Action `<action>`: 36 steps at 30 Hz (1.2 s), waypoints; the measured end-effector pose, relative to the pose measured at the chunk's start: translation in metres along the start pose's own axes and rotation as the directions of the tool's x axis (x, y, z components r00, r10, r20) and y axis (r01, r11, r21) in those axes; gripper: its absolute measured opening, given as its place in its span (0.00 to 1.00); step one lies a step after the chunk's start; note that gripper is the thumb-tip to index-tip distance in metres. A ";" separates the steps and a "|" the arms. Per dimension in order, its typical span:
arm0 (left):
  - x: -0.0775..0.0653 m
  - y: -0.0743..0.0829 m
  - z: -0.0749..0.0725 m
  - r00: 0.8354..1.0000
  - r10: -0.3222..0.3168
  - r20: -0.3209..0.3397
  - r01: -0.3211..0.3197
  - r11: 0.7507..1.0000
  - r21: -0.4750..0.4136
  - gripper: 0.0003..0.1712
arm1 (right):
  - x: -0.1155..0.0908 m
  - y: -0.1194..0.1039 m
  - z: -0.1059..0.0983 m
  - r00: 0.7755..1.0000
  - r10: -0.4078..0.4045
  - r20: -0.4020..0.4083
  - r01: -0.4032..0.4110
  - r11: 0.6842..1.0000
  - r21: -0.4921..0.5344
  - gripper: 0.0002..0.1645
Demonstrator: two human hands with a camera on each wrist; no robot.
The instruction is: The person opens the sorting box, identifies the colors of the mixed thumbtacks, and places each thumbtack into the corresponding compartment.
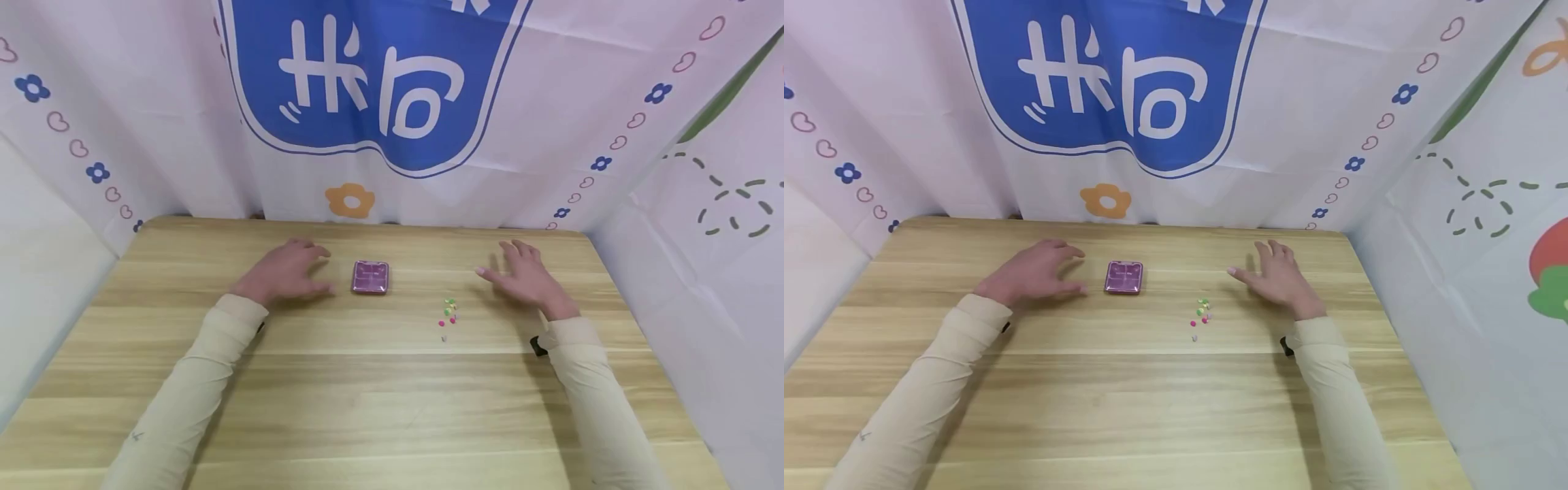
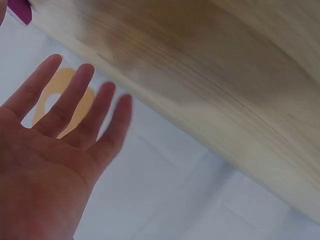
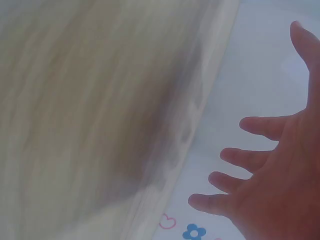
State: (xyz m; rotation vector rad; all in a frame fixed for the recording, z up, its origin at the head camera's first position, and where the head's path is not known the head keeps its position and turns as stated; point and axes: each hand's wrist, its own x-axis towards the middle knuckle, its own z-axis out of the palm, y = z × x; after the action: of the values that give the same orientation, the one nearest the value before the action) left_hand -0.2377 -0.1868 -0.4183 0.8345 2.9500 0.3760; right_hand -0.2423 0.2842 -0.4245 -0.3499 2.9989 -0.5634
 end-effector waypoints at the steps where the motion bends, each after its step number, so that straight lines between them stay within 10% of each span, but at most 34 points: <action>1: 0.001 0.002 0.000 1.000 0.006 -0.001 -0.006 1.000 -0.005 0.43 | 0.001 -0.002 0.001 1.000 -0.002 -0.002 0.002 1.000 0.005 0.61; 28: 0.024 0.032 0.025 0.998 -0.058 -0.001 0.058 0.992 -0.113 0.58 | 0.009 -0.056 0.009 0.995 -0.081 -0.060 0.094 0.960 0.265 0.53; 36: 0.034 0.039 0.027 0.999 0.012 0.044 -0.011 0.999 -0.040 0.55 | 0.008 -0.066 0.009 0.995 -0.083 -0.053 0.094 0.954 0.283 0.51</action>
State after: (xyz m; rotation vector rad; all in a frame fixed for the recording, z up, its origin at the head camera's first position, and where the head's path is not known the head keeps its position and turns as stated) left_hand -0.2441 -0.1307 -0.4340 0.8443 2.8885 0.4102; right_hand -0.2349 0.2198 -0.4089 -0.4568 2.8901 -1.0086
